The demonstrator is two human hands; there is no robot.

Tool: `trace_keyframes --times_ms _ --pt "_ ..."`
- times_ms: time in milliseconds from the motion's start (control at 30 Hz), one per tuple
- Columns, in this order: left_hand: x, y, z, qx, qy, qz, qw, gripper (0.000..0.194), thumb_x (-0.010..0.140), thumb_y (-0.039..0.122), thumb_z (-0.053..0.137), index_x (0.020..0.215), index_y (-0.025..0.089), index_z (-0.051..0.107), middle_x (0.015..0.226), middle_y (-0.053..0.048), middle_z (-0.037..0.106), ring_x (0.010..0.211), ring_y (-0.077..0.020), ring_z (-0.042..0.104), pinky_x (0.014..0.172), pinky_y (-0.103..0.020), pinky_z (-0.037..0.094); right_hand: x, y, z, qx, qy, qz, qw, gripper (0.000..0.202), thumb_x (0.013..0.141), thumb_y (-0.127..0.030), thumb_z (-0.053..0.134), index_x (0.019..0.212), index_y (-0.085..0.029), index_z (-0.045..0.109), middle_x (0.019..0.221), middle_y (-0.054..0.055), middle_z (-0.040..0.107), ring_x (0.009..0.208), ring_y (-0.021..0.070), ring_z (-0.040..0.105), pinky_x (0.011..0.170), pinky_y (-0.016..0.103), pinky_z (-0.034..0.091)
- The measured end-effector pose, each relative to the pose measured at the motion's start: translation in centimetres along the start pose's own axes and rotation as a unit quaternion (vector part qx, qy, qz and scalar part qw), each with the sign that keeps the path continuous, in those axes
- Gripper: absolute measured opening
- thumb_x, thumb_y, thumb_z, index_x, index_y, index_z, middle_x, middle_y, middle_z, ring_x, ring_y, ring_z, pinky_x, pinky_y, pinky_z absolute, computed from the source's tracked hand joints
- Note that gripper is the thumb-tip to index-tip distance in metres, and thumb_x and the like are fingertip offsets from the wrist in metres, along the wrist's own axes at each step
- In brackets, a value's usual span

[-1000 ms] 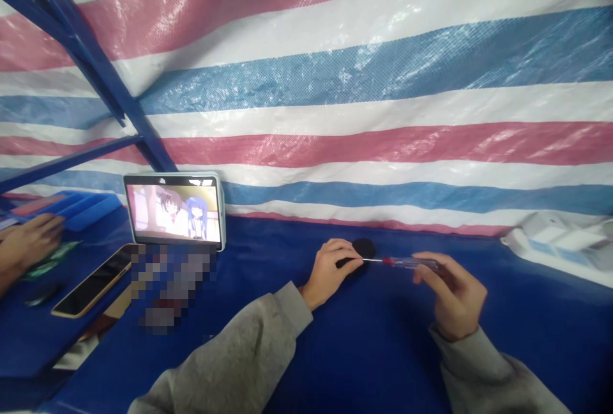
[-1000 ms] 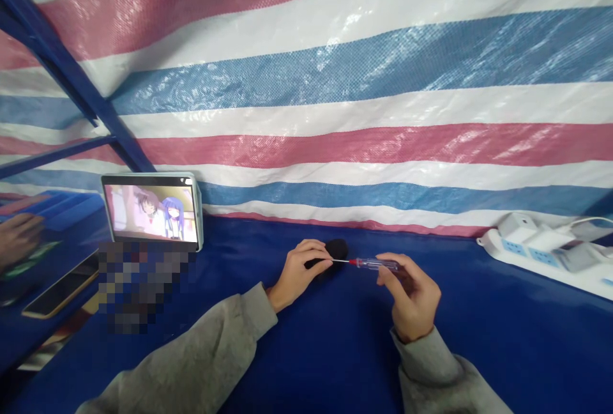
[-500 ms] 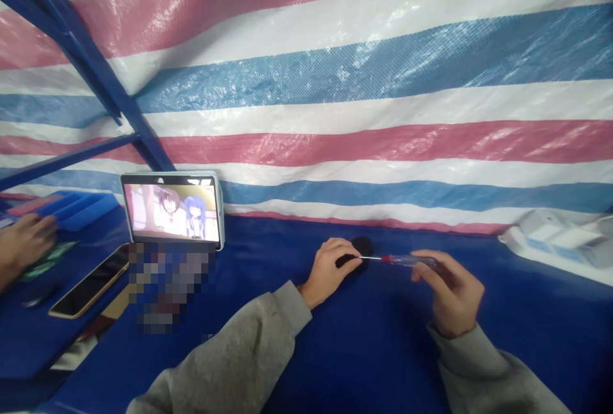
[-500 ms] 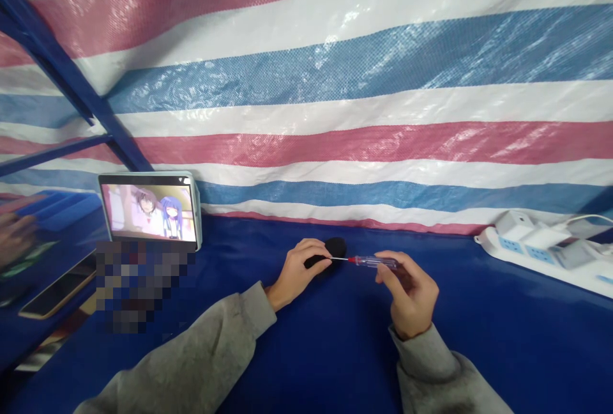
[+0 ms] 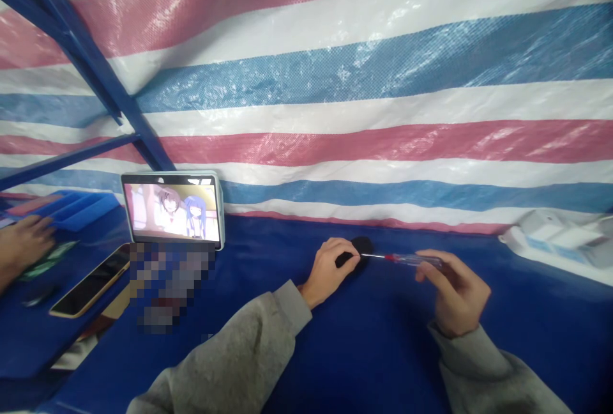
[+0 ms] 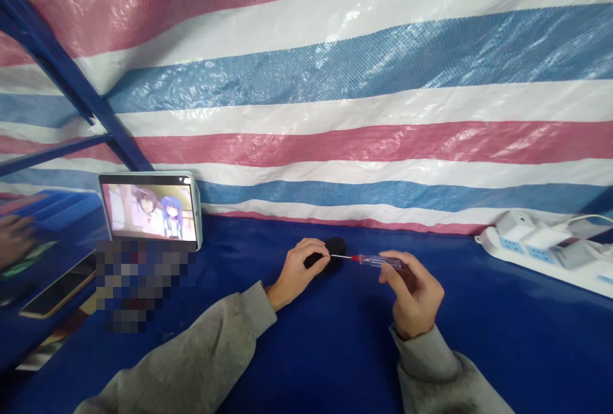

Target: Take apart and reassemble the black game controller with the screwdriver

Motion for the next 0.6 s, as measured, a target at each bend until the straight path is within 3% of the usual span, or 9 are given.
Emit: trace_keyframes --times_ms 367,600 --pt "-0.03 0.45 0.20 0.034 -0.016 0.011 0.999 0.009 0.094 0.028 0.064 0.091 0.022 0.071 0.100 -0.004 0.071 0.103 -0.0216 0.063 0.096 -0.038 0.045 0.13 0.46 0.40 0.006 -0.034 0.018 0.999 0.016 0.079 -0.030 0.072 0.090 -0.019 0.073 0.061 0.000 0.063 0.053 0.0143 0.058 0.051 0.027 0.048" --pt "-0.26 0.33 0.44 0.054 -0.024 0.024 0.998 0.006 0.093 0.025 0.066 0.093 0.023 0.071 0.103 -0.003 0.071 0.104 -0.0203 0.063 0.097 -0.037 0.044 0.23 0.25 0.11 0.012 -0.016 0.013 1.000 0.016 0.080 -0.031 0.072 0.089 -0.018 0.073 0.060 0.000 0.062 0.053 0.0149 0.058 0.053 0.029 0.048"
Point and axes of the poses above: each hand's wrist, its own x-axis towards the middle knuckle, its own z-axis out of the palm, y = z × x, the point moved 8 cm from there along x, towards the middle knuckle
